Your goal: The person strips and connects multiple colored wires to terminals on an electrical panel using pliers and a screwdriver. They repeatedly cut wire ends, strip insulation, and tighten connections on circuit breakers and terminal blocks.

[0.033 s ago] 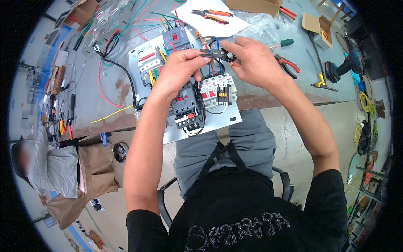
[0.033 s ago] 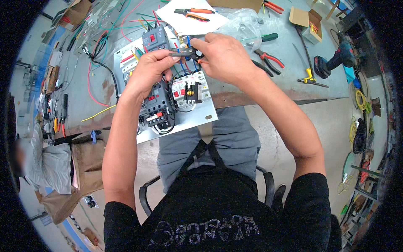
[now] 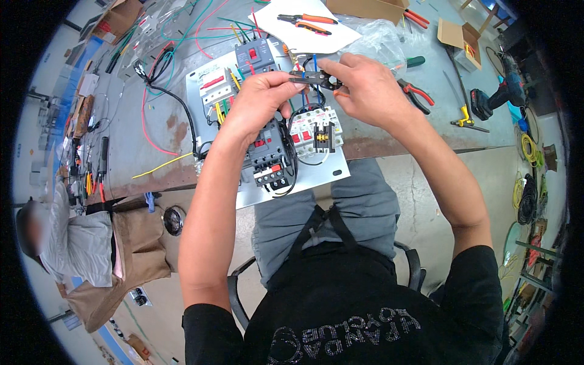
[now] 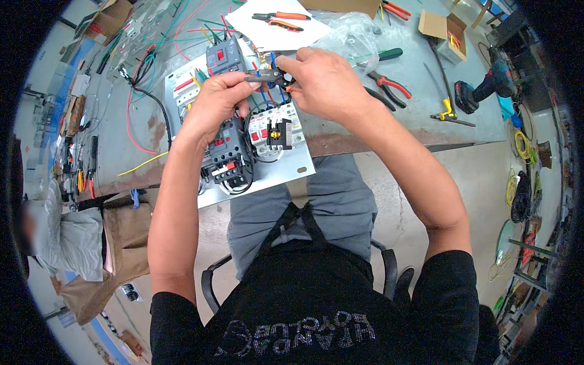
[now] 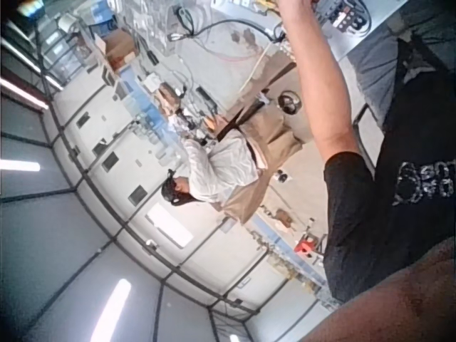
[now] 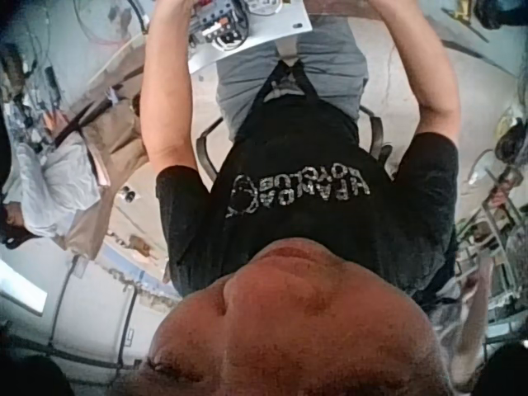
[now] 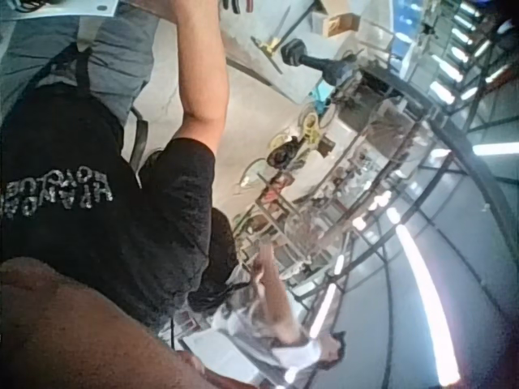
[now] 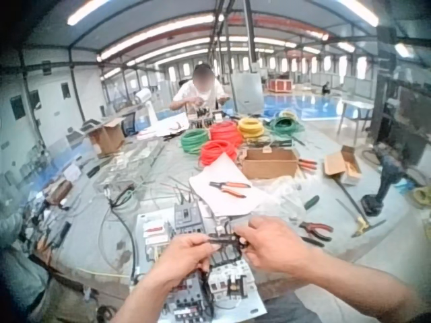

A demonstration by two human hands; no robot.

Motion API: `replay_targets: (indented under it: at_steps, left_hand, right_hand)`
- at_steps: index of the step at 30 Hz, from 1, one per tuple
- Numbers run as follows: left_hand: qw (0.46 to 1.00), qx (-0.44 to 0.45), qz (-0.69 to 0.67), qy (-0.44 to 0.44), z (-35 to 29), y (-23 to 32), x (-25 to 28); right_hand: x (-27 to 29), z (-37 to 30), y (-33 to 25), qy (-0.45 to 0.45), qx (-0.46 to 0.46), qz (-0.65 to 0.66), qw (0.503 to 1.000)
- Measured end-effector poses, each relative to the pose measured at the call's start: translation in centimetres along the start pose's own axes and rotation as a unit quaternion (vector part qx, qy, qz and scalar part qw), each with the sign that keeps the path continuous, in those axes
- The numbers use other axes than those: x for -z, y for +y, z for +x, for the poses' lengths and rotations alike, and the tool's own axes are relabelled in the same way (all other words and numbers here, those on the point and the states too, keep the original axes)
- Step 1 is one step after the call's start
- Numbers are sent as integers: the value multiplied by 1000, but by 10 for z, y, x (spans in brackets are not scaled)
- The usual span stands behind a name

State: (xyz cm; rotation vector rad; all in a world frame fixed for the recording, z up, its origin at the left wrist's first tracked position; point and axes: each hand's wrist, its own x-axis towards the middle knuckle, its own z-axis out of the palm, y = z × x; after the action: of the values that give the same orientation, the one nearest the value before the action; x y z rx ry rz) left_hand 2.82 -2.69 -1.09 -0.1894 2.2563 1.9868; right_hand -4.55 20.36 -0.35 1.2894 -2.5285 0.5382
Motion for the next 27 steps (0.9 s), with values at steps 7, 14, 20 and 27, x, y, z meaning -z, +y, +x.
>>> replay_targets:
  at_steps: [7, 14, 20, 27]
  left_hand:
    - [1000, -2, 5, -3, 0, -2, 2]
    - [1000, 2, 9, -6, 1, -1, 2]
    - [1000, 8, 3, 0, 1, 0, 2]
    - [1000, 5, -6, -2, 1, 1, 2]
  right_hand:
    - [0, 1, -1, -7, -3, -2, 1000]
    - [0, 2, 0, -17, -9, -1, 1000]
    - [1, 3, -1, -17, -6, -5, 1000]
    - [1, 4, -3, -22, -12, -8, 1000]
